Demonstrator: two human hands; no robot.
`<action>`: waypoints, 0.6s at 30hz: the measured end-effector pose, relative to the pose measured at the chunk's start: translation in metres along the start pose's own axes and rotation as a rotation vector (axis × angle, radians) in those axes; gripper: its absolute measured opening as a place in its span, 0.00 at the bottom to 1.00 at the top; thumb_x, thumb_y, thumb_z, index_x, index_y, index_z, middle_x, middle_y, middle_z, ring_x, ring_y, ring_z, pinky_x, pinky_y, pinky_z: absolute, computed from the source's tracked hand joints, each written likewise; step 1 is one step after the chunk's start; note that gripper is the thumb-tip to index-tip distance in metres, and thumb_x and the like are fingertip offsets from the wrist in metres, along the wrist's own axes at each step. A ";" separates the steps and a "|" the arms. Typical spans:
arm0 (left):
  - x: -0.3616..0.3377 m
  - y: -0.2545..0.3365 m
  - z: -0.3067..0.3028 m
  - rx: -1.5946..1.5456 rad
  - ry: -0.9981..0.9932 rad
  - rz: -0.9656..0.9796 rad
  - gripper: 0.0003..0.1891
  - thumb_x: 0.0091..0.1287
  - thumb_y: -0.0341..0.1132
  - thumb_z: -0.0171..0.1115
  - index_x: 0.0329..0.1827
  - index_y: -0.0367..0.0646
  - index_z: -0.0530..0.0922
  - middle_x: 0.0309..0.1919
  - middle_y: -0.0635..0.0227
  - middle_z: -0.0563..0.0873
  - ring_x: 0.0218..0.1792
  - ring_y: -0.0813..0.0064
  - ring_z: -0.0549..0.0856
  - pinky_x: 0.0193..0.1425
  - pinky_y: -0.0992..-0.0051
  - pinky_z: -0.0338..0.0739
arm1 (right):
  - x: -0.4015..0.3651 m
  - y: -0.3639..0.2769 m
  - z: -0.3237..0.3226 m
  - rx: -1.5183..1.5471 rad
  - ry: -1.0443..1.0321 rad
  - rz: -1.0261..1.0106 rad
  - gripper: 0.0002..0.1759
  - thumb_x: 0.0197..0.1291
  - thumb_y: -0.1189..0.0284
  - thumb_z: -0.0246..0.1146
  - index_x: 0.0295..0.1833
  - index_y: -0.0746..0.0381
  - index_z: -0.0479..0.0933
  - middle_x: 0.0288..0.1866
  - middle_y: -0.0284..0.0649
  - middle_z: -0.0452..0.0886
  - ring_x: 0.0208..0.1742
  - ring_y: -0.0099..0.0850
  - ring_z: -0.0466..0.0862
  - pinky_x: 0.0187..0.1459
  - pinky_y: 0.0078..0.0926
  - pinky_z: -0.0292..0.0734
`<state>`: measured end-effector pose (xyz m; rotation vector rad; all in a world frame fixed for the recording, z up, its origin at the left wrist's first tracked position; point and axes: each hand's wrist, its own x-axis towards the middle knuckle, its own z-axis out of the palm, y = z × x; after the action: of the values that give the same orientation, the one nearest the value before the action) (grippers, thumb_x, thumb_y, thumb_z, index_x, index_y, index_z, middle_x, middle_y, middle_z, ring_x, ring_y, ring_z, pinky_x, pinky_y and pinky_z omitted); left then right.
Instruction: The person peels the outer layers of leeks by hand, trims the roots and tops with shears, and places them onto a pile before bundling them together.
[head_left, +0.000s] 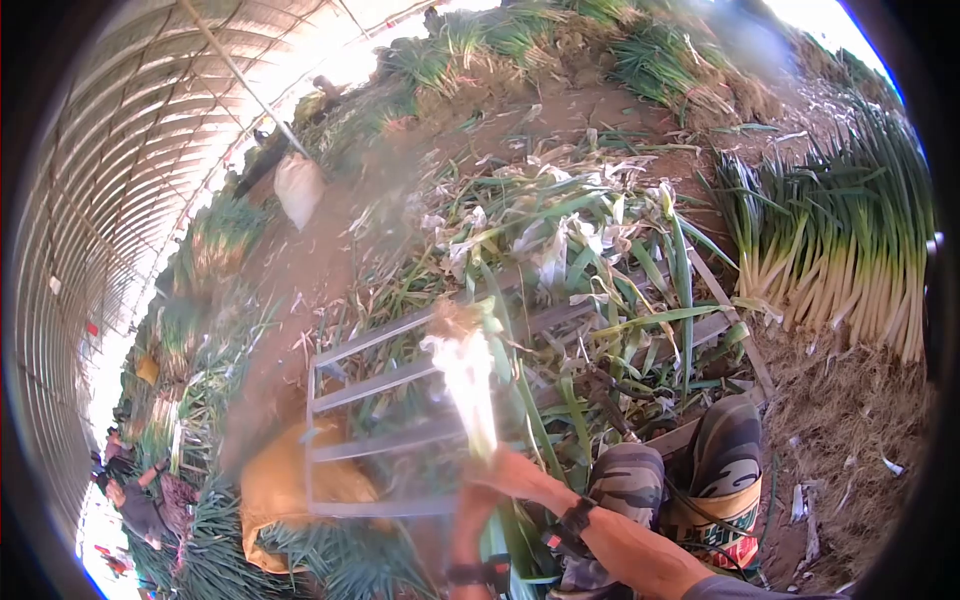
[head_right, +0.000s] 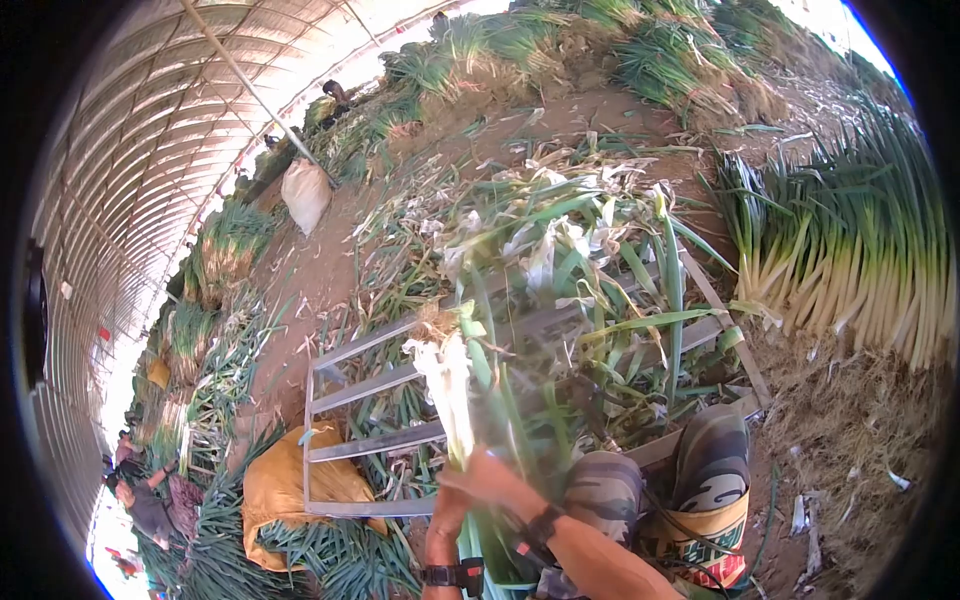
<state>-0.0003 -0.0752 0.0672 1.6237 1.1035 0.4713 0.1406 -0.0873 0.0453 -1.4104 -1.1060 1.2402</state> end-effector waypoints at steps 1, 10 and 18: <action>0.000 0.002 0.002 0.011 0.019 0.039 0.29 0.63 0.35 0.73 0.65 0.35 0.74 0.55 0.55 0.84 0.56 0.64 0.83 0.61 0.64 0.77 | -0.005 -0.005 -0.001 -0.016 -0.010 -0.108 0.29 0.62 0.51 0.69 0.50 0.69 0.80 0.39 0.51 0.86 0.40 0.40 0.86 0.42 0.38 0.81; -0.019 0.023 -0.004 0.257 0.227 0.050 0.27 0.60 0.34 0.70 0.62 0.33 0.75 0.47 0.54 0.87 0.47 0.63 0.86 0.52 0.64 0.81 | -0.051 -0.110 -0.048 -0.550 -0.170 0.022 0.38 0.62 0.46 0.64 0.64 0.67 0.74 0.54 0.57 0.85 0.54 0.53 0.86 0.52 0.47 0.81; -0.061 0.072 -0.008 0.470 0.336 -0.041 0.31 0.51 0.38 0.73 0.57 0.34 0.74 0.40 0.48 0.87 0.42 0.50 0.88 0.50 0.59 0.81 | -0.012 -0.135 -0.085 -0.544 0.414 -0.190 0.60 0.54 0.64 0.76 0.83 0.66 0.44 0.81 0.57 0.56 0.70 0.54 0.74 0.58 0.43 0.82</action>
<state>-0.0062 -0.1227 0.1488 1.9674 1.5858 0.4939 0.2179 -0.0830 0.1858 -1.8086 -1.2934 0.4866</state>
